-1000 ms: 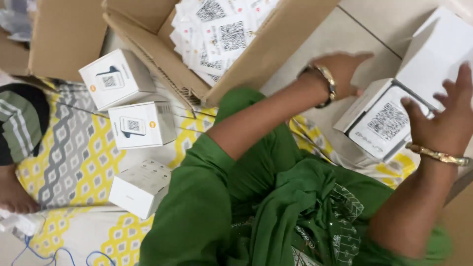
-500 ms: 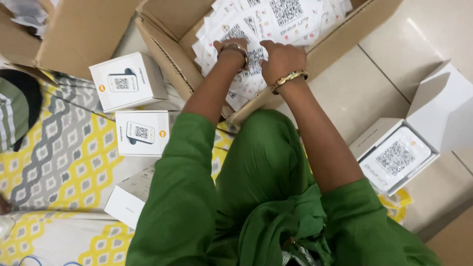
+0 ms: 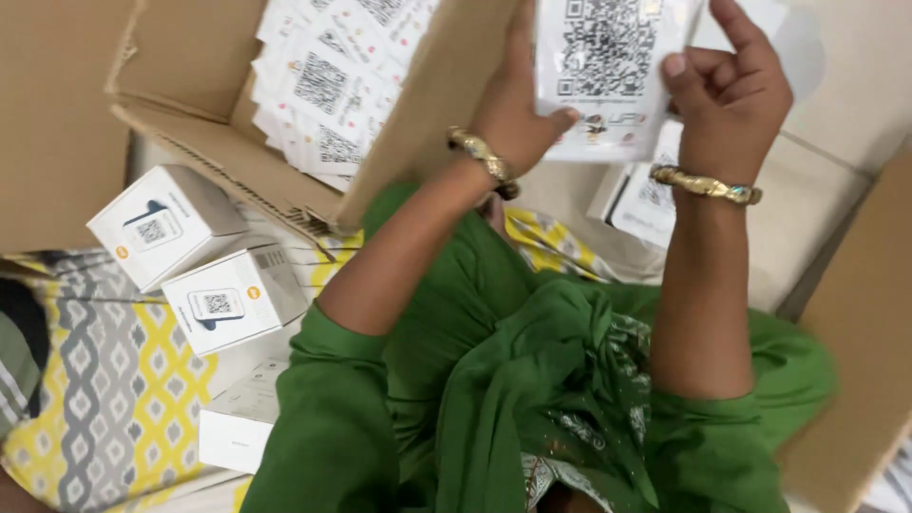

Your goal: The person unboxes electronic devices and applies QR code stickers to them.

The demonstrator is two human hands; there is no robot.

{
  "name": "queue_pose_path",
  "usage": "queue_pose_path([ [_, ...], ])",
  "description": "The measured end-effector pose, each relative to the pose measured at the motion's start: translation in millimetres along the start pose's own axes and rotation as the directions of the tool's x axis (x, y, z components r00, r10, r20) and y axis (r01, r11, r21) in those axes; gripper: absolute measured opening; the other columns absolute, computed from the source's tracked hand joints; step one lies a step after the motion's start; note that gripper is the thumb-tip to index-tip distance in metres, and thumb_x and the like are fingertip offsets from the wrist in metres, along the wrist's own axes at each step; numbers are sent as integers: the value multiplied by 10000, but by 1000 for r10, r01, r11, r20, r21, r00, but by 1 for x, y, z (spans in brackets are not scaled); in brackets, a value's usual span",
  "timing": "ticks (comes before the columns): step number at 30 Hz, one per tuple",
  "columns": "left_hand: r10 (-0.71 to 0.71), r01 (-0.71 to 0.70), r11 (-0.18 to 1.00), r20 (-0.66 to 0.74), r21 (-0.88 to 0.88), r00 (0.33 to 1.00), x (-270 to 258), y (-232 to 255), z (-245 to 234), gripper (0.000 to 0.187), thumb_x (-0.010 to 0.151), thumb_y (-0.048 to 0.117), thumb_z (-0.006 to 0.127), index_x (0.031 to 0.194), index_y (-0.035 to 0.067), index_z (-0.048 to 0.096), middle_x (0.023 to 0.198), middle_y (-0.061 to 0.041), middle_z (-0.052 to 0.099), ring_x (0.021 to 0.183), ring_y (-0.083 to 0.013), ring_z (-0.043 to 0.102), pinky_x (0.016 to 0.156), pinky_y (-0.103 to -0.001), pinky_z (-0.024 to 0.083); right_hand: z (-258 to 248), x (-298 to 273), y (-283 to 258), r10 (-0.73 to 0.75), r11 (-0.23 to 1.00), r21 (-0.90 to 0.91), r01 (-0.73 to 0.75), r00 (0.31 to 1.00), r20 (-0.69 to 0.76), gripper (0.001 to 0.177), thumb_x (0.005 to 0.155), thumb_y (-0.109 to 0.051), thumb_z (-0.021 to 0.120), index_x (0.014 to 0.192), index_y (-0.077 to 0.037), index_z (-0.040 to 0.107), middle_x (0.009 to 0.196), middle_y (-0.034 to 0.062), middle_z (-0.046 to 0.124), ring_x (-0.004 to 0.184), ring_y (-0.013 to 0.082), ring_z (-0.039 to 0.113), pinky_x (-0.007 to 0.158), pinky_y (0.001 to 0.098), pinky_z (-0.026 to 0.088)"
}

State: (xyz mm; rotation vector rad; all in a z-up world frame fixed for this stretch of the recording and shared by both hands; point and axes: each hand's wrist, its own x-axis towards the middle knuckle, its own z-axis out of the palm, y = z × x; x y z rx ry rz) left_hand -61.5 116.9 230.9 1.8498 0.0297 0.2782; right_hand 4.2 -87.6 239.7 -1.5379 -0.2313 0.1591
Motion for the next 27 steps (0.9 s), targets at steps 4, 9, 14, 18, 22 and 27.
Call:
queue_pose_path([
  [4, -225, 200, 960, 117, 197, 967, -10, -30, 130, 1255, 716, 74, 850, 1615, 103, -25, 1312, -215, 539, 1101, -400, 638, 919, -420, 575, -106, -31, 66, 45, 985, -146, -89, 960, -276, 455, 960, 73, 753, 1393, 30, 623, 964, 54, 751, 767, 72, 682, 673, 218, 586],
  [9, -370, 222, 862, 267, 455, 890, -41, -69, 203, 1132, 723, 116, 838, 1593, 70, 115, 1470, -236, 372, 1187, -390, 567, 975, -433, 538, -154, -78, 154, 115, 872, -396, -287, 908, -404, 390, 877, 9, 809, 1257, -9, 725, 898, 32, 734, 653, 74, 642, 566, 223, 524],
  [14, -36, -399, 456, 464, 796, 885, -65, -81, 202, 878, 842, 252, 700, 1615, 214, 286, 1688, -173, 95, 1544, -390, 63, 1211, -582, 156, -137, -96, 152, -86, 749, -631, -202, 915, -395, 379, 832, -21, 854, 1202, -21, 766, 934, 96, 683, 711, 141, 665, 638, 274, 577],
  [18, -305, -212, 697, 550, 685, 777, -54, -45, 203, 886, 918, 467, 613, 1603, 84, 201, 1666, -249, -14, 1543, -463, -64, 1256, -571, -14, -166, -66, 157, -70, 705, -684, -187, 942, -329, 357, 791, -31, 885, 1133, -17, 782, 928, 118, 700, 714, 162, 672, 654, 298, 564],
  [22, -240, -254, 656, 516, 711, 823, -60, -65, 215, 999, 908, 543, 637, 1614, 34, 147, 1667, -324, -5, 1572, -443, -39, 1282, -541, 23, -189, -9, 157, 402, 877, -71, -476, 805, -436, 617, 943, -475, 647, 1399, -65, 578, 1215, 132, 739, 1062, 206, 675, 908, 356, 546],
  [27, -227, -258, 672, 525, 694, 821, -58, -67, 214, 1027, 901, 556, 647, 1625, 33, 137, 1668, -327, -8, 1567, -464, -36, 1282, -527, 38, -205, 42, 163, 566, 774, 434, -461, 811, -149, 1056, 814, -846, 372, 1531, -72, 394, 1408, 254, 645, 1360, 374, 486, 1057, 570, 347],
])
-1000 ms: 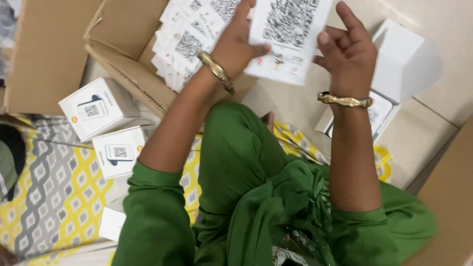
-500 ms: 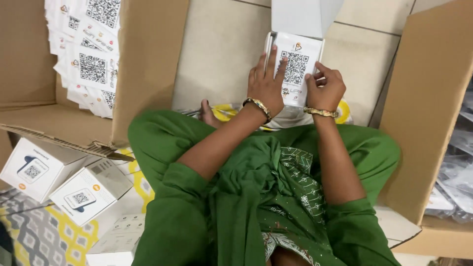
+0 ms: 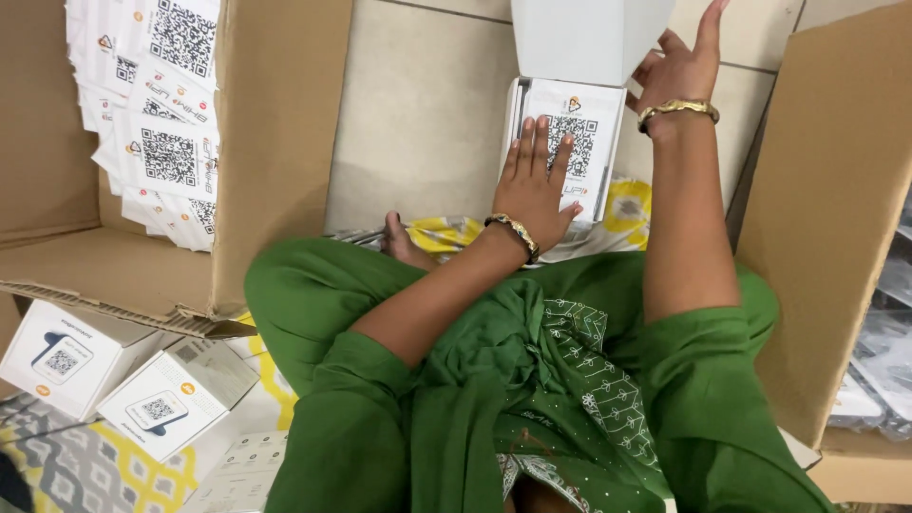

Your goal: The person unboxes electronic devices and applies QR code stickers to them.

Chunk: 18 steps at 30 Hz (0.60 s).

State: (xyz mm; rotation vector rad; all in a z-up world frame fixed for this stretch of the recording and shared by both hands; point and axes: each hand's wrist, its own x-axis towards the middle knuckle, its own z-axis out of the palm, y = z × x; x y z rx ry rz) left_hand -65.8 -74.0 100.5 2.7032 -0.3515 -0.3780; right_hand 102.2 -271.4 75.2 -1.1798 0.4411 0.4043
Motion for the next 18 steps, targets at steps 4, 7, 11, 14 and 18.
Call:
queue_pose_path([
  [4, 9, -9, 999, -13, -37, 1000, -3, 0, 1, 1007, 905, 552, 635, 1616, 37, 142, 1662, -323, 0, 1565, -465, -24, 1277, -535, 49, -3, -22, -22, -159, 948, -274, 164, 986, 39, 1066, 827, -854, 461, 1577, -99, 395, 1522, 95, 506, 1408, 315, 449, 1044, 513, 333],
  [7, 19, -20, 1000, -27, -24, 999, -5, -2, -3, 999, 906, 548, 632, 1615, 35, 149, 1662, -330, 15, 1562, -469, -17, 1276, -534, 54, -4, -70, -32, -230, 851, -443, 283, 958, 171, 928, 915, -723, 570, 1585, -103, 401, 1483, 72, 497, 1310, 242, 460, 975, 448, 377],
  [11, 68, -67, 997, -61, 28, 996, -8, -3, -5, 974, 915, 547, 631, 1603, 18, 188, 1660, -336, 86, 1565, -472, 48, 1284, -538, 79, -41, -95, 9, -286, 751, -506, 423, 901, 327, 625, 1007, -378, 753, 1524, -81, 566, 1387, 54, 624, 1284, 196, 583, 1066, 351, 516],
  [14, 50, -52, 998, -37, -47, 998, -10, -6, 10, 993, 919, 564, 618, 1622, 5, 196, 1641, -293, 156, 1564, -385, 131, 1268, -551, 107, -21, -125, 12, -357, 684, -510, 522, 849, 390, 611, 982, -170, 770, 1544, -92, 542, 1493, 24, 562, 1356, 221, 575, 1172, 401, 508],
  [18, 136, -114, 990, -337, 83, 932, -29, -5, -44, 931, 845, 598, 642, 1504, 5, 359, 1561, -321, 372, 1428, -401, 435, 1163, -487, 343, -24, -131, 7, -321, 752, -441, 489, 857, 403, 648, 925, -129, 772, 1523, -109, 524, 1387, 20, 599, 1286, 201, 585, 1109, 391, 535],
])
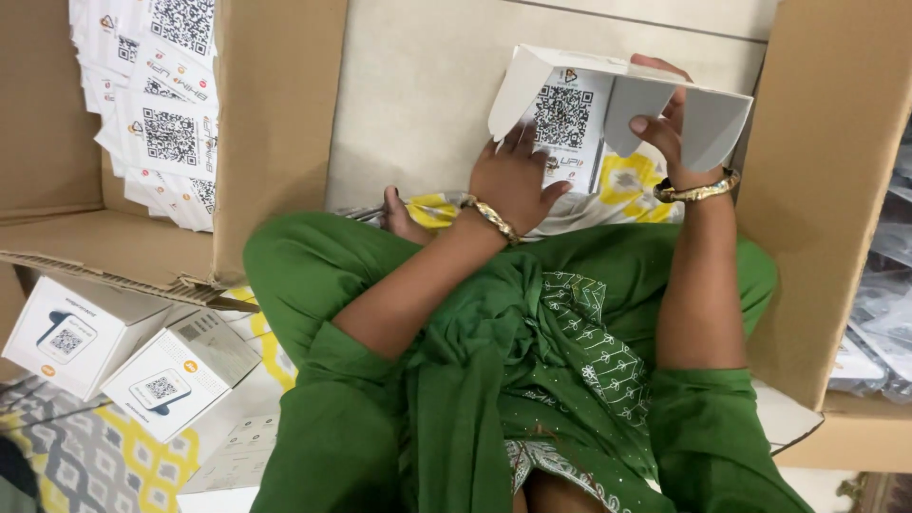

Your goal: The person unboxes electronic devices and applies QR code stickers to them.

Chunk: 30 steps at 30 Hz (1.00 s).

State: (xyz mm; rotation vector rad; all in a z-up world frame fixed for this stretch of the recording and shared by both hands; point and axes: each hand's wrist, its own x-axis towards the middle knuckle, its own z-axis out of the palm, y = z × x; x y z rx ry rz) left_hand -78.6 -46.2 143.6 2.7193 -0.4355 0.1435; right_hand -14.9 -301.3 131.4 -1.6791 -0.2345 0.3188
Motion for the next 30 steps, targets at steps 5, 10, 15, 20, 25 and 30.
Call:
queue_pose_path([
  [5, -459, 480, 872, 507, 98, 730, 14, -31, -91, 746, 842, 667, 721, 1278, 77, 585, 1147, -187, 716, 962, -349, 704, 839, -459, 568, -5, -6, 1, 35, 999, -4, -35, 999, 8, 664, 957, -154, 752, 1563, -109, 484, 1395, 82, 646, 1307, 215, 597, 1073, 391, 525],
  [10, -64, 39, 851, -29, -524, 998, 29, -69, -14, 1012, 776, 221, 863, 1580, 178, 250, 1404, -267, 606, 1173, -432, 646, 945, -459, 559, -22, -5, 39, 58, 994, -95, -60, 998, -25, 533, 1013, -137, 758, 1502, -67, 555, 1424, 115, 674, 1345, 239, 628, 1095, 415, 547],
  [15, 52, 8, 800, 81, -601, 995, 34, -74, -9, 1037, 827, 147, 874, 1614, 310, 220, 1315, -211, 675, 1269, -391, 653, 992, -464, 569, -1, -11, -17, 5, 996, -91, -2, 1000, 30, 674, 991, -65, 762, 1601, -136, 482, 1411, 82, 641, 1309, 221, 630, 1067, 375, 565],
  [20, -72, 389, 798, 568, -460, 820, 40, -64, -54, 1125, 664, 184, 940, 1519, 407, 243, 1387, -154, 557, 1035, -296, 734, 819, -388, 620, -2, -10, -34, 90, 992, -102, -69, 970, 225, 851, 770, -39, 803, 1540, -196, 474, 1725, 51, 289, 1339, 251, 602, 963, 431, 558],
  [25, -167, 192, 981, 590, 20, 790, 30, -81, -4, 912, 884, -4, 638, 1553, 544, 350, 1296, -77, 669, 1068, -270, 704, 826, -415, 597, 22, -13, -26, 198, 751, -660, -11, 958, 209, 993, 720, 23, 817, 1591, -217, 402, 1708, 65, 248, 1385, 335, 511, 1069, 444, 482],
  [30, -220, 204, 975, 542, 91, 811, 24, -65, 1, 494, 1094, 348, 566, 1492, 556, 359, 1280, -96, 694, 1104, -284, 705, 905, -440, 569, 37, -13, 10, 246, 639, -768, -35, 956, 161, 955, 773, 142, 589, 1637, -181, 343, 1765, 91, 178, 1392, 367, 520, 1079, 393, 476],
])
